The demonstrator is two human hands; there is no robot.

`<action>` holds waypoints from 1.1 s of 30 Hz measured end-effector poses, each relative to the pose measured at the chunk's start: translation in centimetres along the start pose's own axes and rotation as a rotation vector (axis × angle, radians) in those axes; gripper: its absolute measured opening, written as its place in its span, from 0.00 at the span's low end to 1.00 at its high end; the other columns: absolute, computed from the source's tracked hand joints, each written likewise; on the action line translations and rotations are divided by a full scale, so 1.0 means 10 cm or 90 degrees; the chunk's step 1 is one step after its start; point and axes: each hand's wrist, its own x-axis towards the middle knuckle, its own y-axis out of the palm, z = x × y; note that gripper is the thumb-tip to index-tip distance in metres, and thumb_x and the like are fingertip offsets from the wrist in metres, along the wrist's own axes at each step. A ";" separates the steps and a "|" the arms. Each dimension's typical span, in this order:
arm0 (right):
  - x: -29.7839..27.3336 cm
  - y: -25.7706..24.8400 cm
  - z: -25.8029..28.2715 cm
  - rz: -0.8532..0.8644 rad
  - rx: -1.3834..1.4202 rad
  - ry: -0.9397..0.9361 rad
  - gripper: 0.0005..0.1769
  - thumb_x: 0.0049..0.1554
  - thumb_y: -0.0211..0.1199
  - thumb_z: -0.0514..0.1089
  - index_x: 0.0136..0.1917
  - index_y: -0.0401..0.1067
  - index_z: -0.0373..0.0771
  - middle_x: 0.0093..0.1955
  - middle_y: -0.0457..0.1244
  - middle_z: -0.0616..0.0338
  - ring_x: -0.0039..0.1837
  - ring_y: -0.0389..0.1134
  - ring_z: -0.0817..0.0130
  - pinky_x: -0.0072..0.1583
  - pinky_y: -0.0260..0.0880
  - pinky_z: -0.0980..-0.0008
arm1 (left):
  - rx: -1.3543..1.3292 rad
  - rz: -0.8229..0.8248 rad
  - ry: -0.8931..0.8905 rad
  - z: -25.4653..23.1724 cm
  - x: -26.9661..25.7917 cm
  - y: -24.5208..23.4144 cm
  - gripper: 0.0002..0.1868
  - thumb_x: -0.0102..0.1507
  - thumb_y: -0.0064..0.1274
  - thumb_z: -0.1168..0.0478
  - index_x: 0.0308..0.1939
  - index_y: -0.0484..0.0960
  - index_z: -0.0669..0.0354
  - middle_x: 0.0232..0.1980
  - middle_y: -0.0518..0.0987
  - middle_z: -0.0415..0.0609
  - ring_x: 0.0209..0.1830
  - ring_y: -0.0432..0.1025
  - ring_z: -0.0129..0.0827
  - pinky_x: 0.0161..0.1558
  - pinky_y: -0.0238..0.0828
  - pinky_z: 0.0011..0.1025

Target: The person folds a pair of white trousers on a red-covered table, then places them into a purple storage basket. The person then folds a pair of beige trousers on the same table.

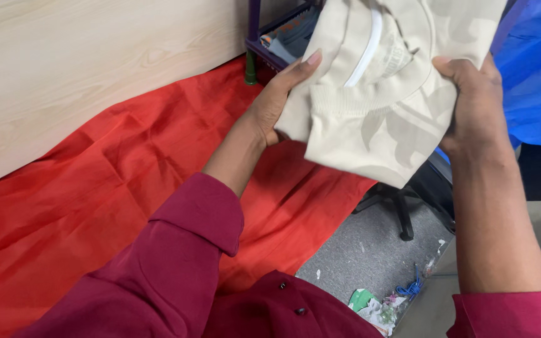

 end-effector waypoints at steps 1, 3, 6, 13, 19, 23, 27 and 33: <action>0.04 -0.08 0.04 -0.020 -0.014 -0.010 0.29 0.63 0.51 0.33 0.77 0.55 0.26 0.68 0.64 0.40 0.65 0.74 0.53 0.65 0.77 0.59 | 0.003 0.018 -0.005 0.02 0.04 0.02 0.43 0.61 0.65 0.51 0.73 0.63 0.68 0.65 0.74 0.61 0.64 0.73 0.45 0.63 0.74 0.43; 0.10 -0.18 0.08 -0.048 -0.032 -0.020 0.28 0.64 0.51 0.33 0.76 0.56 0.26 0.68 0.64 0.39 0.65 0.74 0.54 0.64 0.77 0.59 | 0.080 0.027 -0.013 0.02 0.14 0.05 0.46 0.59 0.66 0.55 0.75 0.59 0.65 0.68 0.73 0.59 0.67 0.71 0.43 0.66 0.73 0.42; 0.14 -0.23 0.11 -0.083 -0.049 -0.007 0.26 0.65 0.52 0.34 0.75 0.58 0.25 0.68 0.65 0.40 0.64 0.74 0.56 0.65 0.79 0.59 | 0.238 0.004 -0.021 -0.04 0.28 0.10 0.48 0.56 0.68 0.59 0.75 0.57 0.63 0.68 0.72 0.59 0.68 0.71 0.43 0.66 0.73 0.40; 0.22 -0.22 0.39 -0.151 -0.061 0.029 0.25 0.66 0.52 0.39 0.73 0.60 0.24 0.66 0.67 0.40 0.63 0.76 0.56 0.62 0.78 0.59 | 0.246 0.007 -0.022 -0.18 0.55 0.25 0.45 0.57 0.66 0.60 0.74 0.60 0.67 0.64 0.76 0.61 0.58 0.78 0.40 0.55 0.82 0.36; 0.45 -0.56 0.49 -0.059 -0.013 -0.114 0.22 0.66 0.51 0.37 0.72 0.58 0.28 0.66 0.65 0.41 0.64 0.75 0.54 0.66 0.78 0.57 | 0.120 -0.024 0.119 -0.13 1.13 0.33 0.43 0.59 0.63 0.60 0.74 0.58 0.68 0.62 0.77 0.65 0.53 0.79 0.42 0.49 0.81 0.37; 1.11 -1.23 0.32 -0.081 0.022 -0.164 0.22 0.69 0.62 0.37 0.70 0.59 0.26 0.63 0.64 0.40 0.62 0.74 0.51 0.65 0.80 0.53 | 0.079 0.025 0.224 -0.02 1.65 0.24 0.40 0.62 0.63 0.57 0.72 0.59 0.67 0.64 0.75 0.66 0.61 0.76 0.47 0.60 0.78 0.42; 1.72 -1.84 -0.14 -0.248 -0.404 -0.123 0.33 0.64 0.66 0.39 0.75 0.52 0.33 0.62 0.67 0.46 0.60 0.74 0.60 0.58 0.77 0.64 | 0.808 -0.141 0.415 0.18 2.00 0.18 0.36 0.59 0.68 0.51 0.65 0.72 0.62 0.65 0.74 0.55 0.64 0.72 0.43 0.62 0.67 0.49; 1.89 -2.05 -0.17 -0.288 -0.569 0.033 0.30 0.61 0.66 0.38 0.74 0.62 0.36 0.57 0.67 0.51 0.55 0.70 0.65 0.50 0.71 0.65 | 1.015 -0.248 0.179 0.10 2.35 0.17 0.24 0.60 0.63 0.45 0.57 0.80 0.44 0.63 0.77 0.43 0.65 0.71 0.37 0.62 0.56 0.52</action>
